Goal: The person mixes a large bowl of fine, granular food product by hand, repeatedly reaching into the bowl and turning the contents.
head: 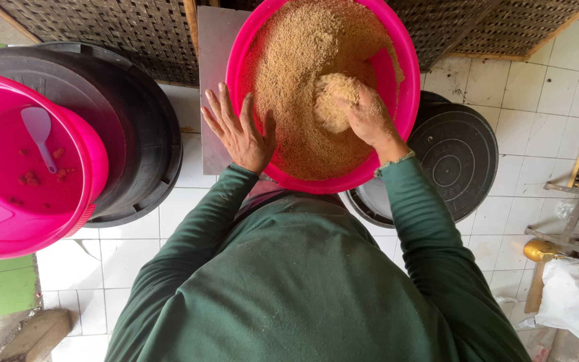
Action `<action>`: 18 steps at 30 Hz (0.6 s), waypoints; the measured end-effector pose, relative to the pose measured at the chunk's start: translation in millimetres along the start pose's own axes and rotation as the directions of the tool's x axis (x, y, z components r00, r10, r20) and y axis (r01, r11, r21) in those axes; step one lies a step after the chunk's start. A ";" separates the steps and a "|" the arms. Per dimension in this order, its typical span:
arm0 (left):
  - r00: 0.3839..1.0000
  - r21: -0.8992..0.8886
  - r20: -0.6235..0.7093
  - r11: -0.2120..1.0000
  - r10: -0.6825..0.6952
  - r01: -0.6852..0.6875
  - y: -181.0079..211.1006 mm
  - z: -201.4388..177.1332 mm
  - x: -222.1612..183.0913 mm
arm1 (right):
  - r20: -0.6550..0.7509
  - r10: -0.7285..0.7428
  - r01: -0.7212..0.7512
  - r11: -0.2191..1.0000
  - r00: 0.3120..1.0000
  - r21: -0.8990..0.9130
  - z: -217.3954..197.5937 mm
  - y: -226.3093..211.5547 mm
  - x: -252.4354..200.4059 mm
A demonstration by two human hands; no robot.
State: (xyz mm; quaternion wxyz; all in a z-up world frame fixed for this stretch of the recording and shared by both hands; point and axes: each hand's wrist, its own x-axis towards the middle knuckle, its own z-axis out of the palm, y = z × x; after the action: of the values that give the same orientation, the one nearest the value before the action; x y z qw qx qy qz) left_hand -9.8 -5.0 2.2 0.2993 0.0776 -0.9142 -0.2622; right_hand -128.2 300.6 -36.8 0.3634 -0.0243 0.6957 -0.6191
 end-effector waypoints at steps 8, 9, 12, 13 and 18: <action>0.998 0.057 0.066 0.998 0.019 -0.023 1.3 1.2 2.3 | -0.272 0.035 -0.256 0.467 0.962 -0.846 -67.4 -11.1 56.8; 0.997 0.064 0.070 0.998 0.016 -0.020 2.0 -0.4 3.4 | -0.302 0.056 -0.294 0.443 0.952 -0.847 -71.8 -0.1 73.6; 0.997 0.082 0.083 0.997 -0.003 -0.004 4.5 -0.1 8.3 | -0.389 0.168 -0.420 0.479 0.906 -0.771 -78.9 23.2 105.4; 0.995 0.086 0.094 0.996 -0.019 0.011 6.1 -0.9 7.1 | -0.414 0.229 -0.469 0.541 0.881 -0.698 -77.4 27.8 102.6; 0.996 0.083 0.091 0.997 -0.007 0.000 6.4 -0.6 7.3 | -0.362 0.483 -0.519 0.854 0.797 -0.005 -46.3 -20.0 75.8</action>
State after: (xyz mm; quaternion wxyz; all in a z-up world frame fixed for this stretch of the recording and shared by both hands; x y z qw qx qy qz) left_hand -15.2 -2.0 9.7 0.2532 0.0794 -0.9368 -0.2280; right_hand -217.0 298.4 -56.6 0.3838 0.2517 0.7613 -0.4580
